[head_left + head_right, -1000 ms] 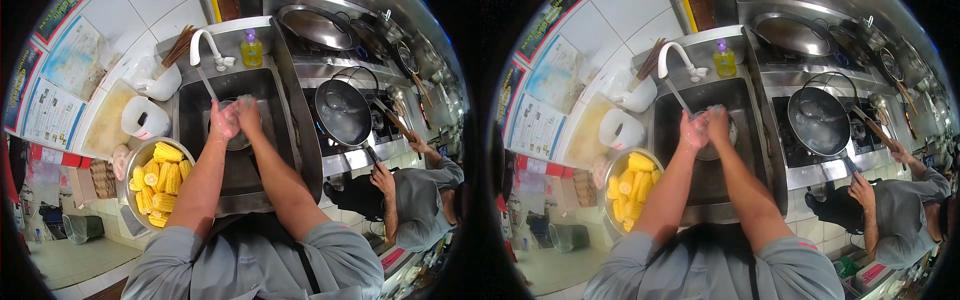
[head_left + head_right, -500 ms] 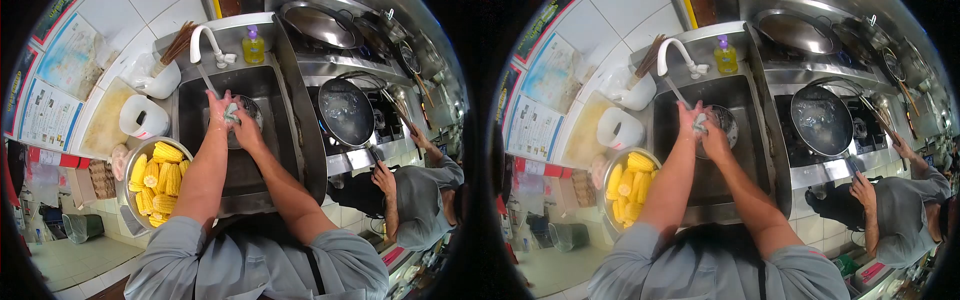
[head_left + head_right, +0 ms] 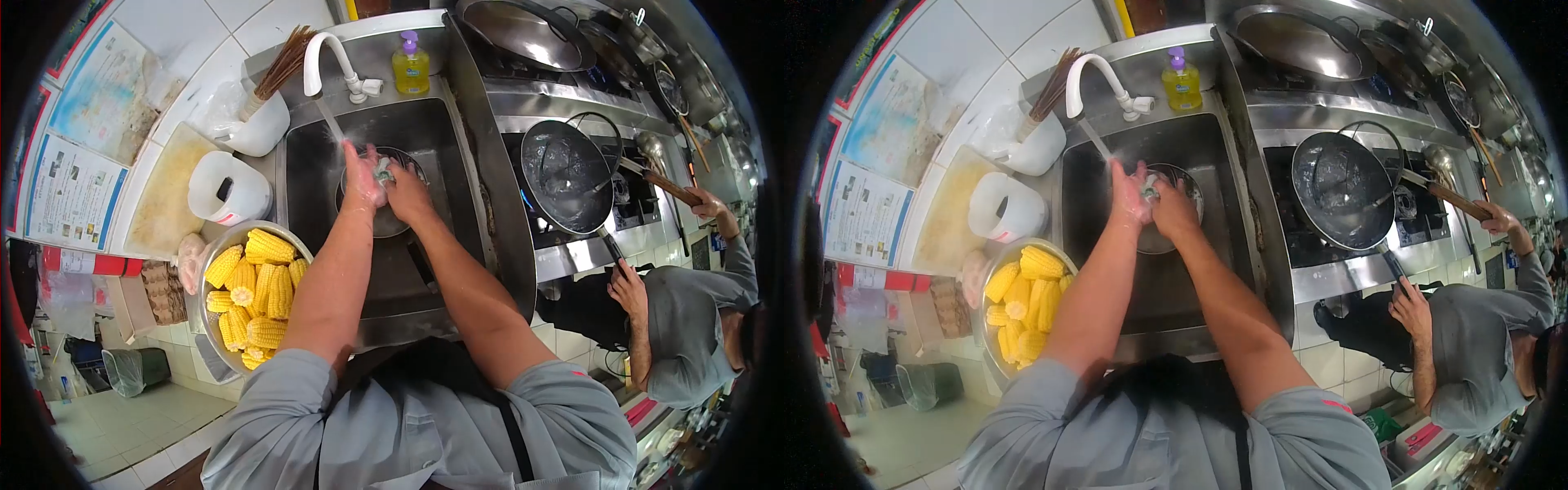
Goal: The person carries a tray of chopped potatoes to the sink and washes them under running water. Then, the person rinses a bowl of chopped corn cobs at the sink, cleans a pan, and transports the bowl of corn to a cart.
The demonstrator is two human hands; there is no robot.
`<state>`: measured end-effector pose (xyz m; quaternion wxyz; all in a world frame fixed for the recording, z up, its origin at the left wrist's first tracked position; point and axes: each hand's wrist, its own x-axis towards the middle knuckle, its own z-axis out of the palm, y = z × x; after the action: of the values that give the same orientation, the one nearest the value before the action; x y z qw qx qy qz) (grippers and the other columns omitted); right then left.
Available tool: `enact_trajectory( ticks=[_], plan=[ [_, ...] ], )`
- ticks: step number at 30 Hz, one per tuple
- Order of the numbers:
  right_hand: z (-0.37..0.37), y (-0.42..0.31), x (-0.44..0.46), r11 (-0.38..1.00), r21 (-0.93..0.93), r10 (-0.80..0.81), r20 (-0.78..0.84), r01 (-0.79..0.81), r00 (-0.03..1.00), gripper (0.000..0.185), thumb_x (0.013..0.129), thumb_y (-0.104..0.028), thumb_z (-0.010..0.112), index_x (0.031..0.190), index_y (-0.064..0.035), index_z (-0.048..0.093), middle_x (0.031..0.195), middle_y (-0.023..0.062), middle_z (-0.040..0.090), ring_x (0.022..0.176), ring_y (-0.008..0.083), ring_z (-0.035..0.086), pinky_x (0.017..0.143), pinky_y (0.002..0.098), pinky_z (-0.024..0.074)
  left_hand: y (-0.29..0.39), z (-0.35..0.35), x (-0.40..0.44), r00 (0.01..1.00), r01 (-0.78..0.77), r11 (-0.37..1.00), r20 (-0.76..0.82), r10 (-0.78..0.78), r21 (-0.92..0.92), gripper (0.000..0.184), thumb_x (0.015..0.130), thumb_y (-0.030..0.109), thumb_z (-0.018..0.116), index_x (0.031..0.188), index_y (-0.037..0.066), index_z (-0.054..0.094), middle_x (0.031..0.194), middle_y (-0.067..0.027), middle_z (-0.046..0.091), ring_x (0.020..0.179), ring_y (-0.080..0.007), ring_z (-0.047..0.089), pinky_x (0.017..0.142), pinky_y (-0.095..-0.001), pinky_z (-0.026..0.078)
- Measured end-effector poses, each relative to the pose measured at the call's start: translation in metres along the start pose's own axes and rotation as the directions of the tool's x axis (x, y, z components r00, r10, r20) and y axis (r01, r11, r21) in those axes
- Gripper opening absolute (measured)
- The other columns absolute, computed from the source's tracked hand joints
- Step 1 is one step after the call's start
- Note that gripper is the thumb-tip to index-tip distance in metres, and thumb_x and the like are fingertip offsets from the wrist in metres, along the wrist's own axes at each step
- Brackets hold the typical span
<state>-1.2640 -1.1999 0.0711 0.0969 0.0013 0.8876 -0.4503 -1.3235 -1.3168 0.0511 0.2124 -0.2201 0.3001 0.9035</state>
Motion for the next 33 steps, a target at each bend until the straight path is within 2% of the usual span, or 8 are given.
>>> enact_trajectory(
  ticks=[6,9,12,16,23,27,30,33],
  plan=[
    [0.024,0.035,-0.005,0.969,-0.22,-0.165,-0.256,0.109,0.952,0.034,0.094,-0.019,0.059,0.124,-0.003,0.06,0.138,0.0235,0.059,0.129,0.0464,0.053,0.104,0.051,0.0468,-0.02,-0.012,0.011,0.999,0.027,0.995,-0.035,-0.024,0.098,0.118,0.074,0.101,0.023,0.165,0.026,0.013,0.152,-0.0159,0.042,0.12,-0.0345,0.054,0.111,-0.0511,0.037],
    [-0.003,0.085,0.023,0.958,0.131,0.274,-0.152,-0.255,0.95,0.039,0.094,-0.02,0.061,0.13,-0.0059,0.059,0.127,0.024,0.064,0.122,0.0451,0.06,0.098,0.0508,0.0489,-0.019,0.015,-0.015,0.954,0.169,0.985,0.244,-0.171,0.031,0.119,0.072,0.102,0.02,0.165,0.028,0.012,0.165,-0.0179,0.027,0.141,-0.0379,0.04,0.123,-0.0533,0.011],
    [-0.013,0.081,0.012,0.942,0.326,0.244,-0.487,-0.085,0.839,0.039,0.092,-0.022,0.065,0.123,0.0007,0.061,0.109,0.0282,0.068,0.103,0.0459,0.067,0.089,0.0493,0.0514,-0.016,0.014,-0.018,0.963,0.135,0.991,0.237,-0.128,-0.014,0.119,0.072,0.102,0.02,0.164,0.028,0.012,0.17,-0.0178,0.012,0.154,-0.0376,0.02,0.122,-0.0534,-0.012],
    [0.014,0.04,-0.018,0.916,0.033,-0.357,-0.394,0.401,0.847,0.032,0.092,-0.019,0.066,0.117,0.0015,0.064,0.127,0.0254,0.063,0.12,0.039,0.06,0.107,0.0438,0.0451,-0.018,0.003,-0.006,0.945,0.13,0.98,0.319,-0.076,-0.153,0.117,0.078,0.097,0.026,0.164,0.017,0.018,0.168,-0.0172,0.018,0.153,-0.0382,0.02,0.121,-0.0615,0.015],
    [0.012,0.068,0.05,0.972,0.23,0.006,-0.221,0.046,0.975,0.063,0.092,-0.023,0.063,0.146,0.0043,0.045,0.158,0.0232,0.037,0.148,0.0424,0.031,0.12,0.0473,0.0312,-0.044,-0.008,-0.018,0.725,0.458,0.859,0.654,-0.214,-0.227,0.083,0.099,0.074,0.027,0.141,0.007,0.053,0.138,-0.016,0.061,0.125,-0.0379,0.058,0.111,-0.0501,0.041],
    [0.042,0.023,0.015,0.99,-0.112,-0.12,-0.354,0.085,0.927,0.067,0.092,-0.026,0.063,0.148,0.0036,0.042,0.159,0.0249,0.034,0.15,0.038,0.029,0.123,0.05,0.0244,-0.042,-0.007,-0.011,0.966,0.025,0.993,0.259,0.005,-0.112,0.057,0.106,0.046,0.03,0.134,0.007,0.06,0.131,-0.015,0.065,0.123,-0.0334,0.06,0.106,-0.05,0.046],
    [0.058,0.046,0.026,0.973,0.167,-0.101,-0.325,0.162,0.94,0.065,0.092,-0.025,0.062,0.148,0.0031,0.043,0.16,0.0254,0.033,0.151,0.0393,0.027,0.122,0.0538,0.025,-0.038,-0.058,0.025,0.813,0.273,0.955,0.559,-0.165,-0.114,0.051,0.104,0.038,0.032,0.133,0.007,0.06,0.132,-0.0146,0.064,0.123,-0.033,0.06,0.106,-0.0496,0.046],
    [0.02,0.04,0.051,0.943,0.321,0.115,-0.075,-0.085,0.991,0.059,0.095,-0.023,0.059,0.146,0.0023,0.045,0.159,0.0249,0.035,0.15,0.0392,0.028,0.123,0.0478,0.0251,-0.042,0.002,-0.036,0.968,0.077,0.994,0.233,-0.093,0.078,0.061,0.105,0.055,0.033,0.134,0.008,0.059,0.129,-0.014,0.064,0.12,-0.0315,0.061,0.102,-0.0491,0.049]
  ],
)
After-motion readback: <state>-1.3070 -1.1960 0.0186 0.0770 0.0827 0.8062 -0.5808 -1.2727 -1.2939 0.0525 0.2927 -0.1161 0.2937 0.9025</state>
